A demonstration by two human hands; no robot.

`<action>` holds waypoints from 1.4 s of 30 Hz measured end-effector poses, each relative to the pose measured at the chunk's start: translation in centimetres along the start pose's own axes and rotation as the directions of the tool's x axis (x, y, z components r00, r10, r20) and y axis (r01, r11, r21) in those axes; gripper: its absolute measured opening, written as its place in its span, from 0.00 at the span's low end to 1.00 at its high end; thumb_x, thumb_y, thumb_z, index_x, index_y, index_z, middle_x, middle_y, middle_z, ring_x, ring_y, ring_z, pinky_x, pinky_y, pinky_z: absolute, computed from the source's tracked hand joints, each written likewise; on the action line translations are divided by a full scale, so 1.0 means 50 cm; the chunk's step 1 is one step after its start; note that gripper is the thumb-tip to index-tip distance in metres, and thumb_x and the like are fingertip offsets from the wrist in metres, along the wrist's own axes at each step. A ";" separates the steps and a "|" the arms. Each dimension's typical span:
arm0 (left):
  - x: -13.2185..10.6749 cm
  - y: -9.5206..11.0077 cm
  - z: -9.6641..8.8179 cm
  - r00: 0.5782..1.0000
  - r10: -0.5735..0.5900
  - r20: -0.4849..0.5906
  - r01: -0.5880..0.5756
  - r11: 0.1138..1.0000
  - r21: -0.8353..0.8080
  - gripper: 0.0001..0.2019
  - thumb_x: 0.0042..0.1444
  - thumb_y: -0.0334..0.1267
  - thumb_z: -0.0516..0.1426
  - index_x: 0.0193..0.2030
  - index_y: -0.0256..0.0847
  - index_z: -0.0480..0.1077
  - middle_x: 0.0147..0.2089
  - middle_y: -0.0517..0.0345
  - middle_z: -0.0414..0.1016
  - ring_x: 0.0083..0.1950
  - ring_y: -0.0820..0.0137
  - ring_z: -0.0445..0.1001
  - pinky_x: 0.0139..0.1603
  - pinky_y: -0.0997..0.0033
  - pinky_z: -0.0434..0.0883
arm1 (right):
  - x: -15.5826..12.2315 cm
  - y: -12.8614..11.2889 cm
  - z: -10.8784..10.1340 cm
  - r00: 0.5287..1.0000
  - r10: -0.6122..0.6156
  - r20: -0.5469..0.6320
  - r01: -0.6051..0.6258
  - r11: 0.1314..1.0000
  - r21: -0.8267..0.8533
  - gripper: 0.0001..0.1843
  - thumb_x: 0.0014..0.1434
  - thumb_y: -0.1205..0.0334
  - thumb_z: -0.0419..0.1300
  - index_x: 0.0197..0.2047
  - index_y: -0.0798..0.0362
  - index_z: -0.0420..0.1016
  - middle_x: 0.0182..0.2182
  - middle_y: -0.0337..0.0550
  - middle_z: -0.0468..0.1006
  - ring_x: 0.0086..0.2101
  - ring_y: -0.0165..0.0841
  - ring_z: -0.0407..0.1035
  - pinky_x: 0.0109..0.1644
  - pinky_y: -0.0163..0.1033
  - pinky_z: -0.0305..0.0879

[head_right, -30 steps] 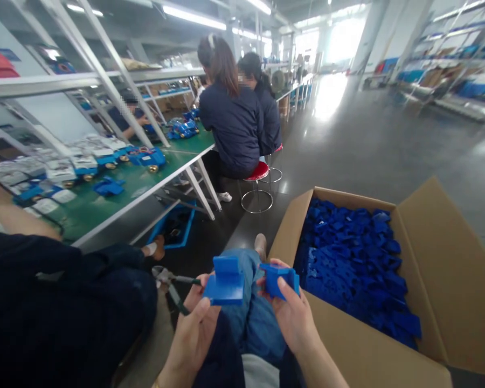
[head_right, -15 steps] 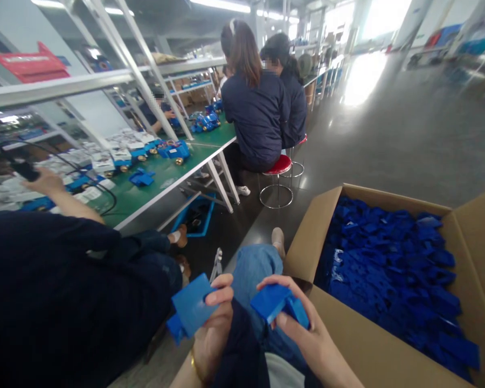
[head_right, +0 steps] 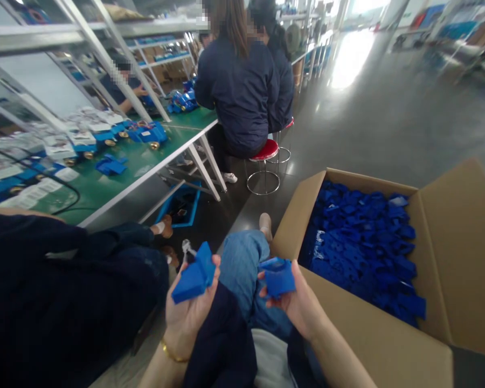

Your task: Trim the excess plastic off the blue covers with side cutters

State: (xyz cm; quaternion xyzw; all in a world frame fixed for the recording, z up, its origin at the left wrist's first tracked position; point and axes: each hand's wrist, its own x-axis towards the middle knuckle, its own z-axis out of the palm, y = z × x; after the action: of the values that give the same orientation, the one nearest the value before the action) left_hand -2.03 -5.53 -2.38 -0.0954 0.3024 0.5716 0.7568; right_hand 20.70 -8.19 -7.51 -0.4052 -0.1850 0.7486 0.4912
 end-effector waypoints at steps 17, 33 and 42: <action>0.013 0.010 -0.002 0.936 0.252 -0.245 -0.234 0.967 0.100 0.22 0.73 0.33 0.45 0.30 0.35 0.73 0.29 0.53 0.82 0.33 0.69 0.83 0.39 0.65 0.83 | 0.044 0.112 -0.103 0.990 -0.048 0.132 0.137 0.535 -0.834 0.40 0.35 0.69 0.72 0.55 0.49 0.72 0.55 0.49 0.74 0.59 0.51 0.62 0.67 0.58 0.51; -0.001 -0.001 0.003 0.956 0.237 -0.171 -0.212 0.965 0.155 0.17 0.69 0.29 0.49 0.32 0.36 0.75 0.32 0.54 0.82 0.33 0.70 0.82 0.37 0.70 0.79 | 0.056 0.183 -0.074 0.977 0.039 0.208 0.199 0.173 -0.965 0.40 0.45 0.67 0.70 0.62 0.47 0.70 0.66 0.53 0.68 0.67 0.51 0.57 0.71 0.60 0.51; -0.010 -0.007 -0.022 0.958 0.287 0.018 -0.279 0.912 0.300 0.04 0.57 0.33 0.65 0.37 0.40 0.74 0.39 0.59 0.81 0.41 0.71 0.80 0.47 0.71 0.76 | 0.062 0.101 -0.076 0.934 -0.349 0.074 0.207 0.363 -0.908 0.30 0.62 0.42 0.56 0.60 0.52 0.68 0.61 0.61 0.70 0.60 0.54 0.65 0.64 0.65 0.61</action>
State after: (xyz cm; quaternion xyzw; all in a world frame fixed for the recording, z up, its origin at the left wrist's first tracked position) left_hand -2.17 -6.60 -3.06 0.0577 0.4059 0.6214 0.6677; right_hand 20.17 -8.16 -14.53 -0.6159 -0.5913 0.4067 0.3249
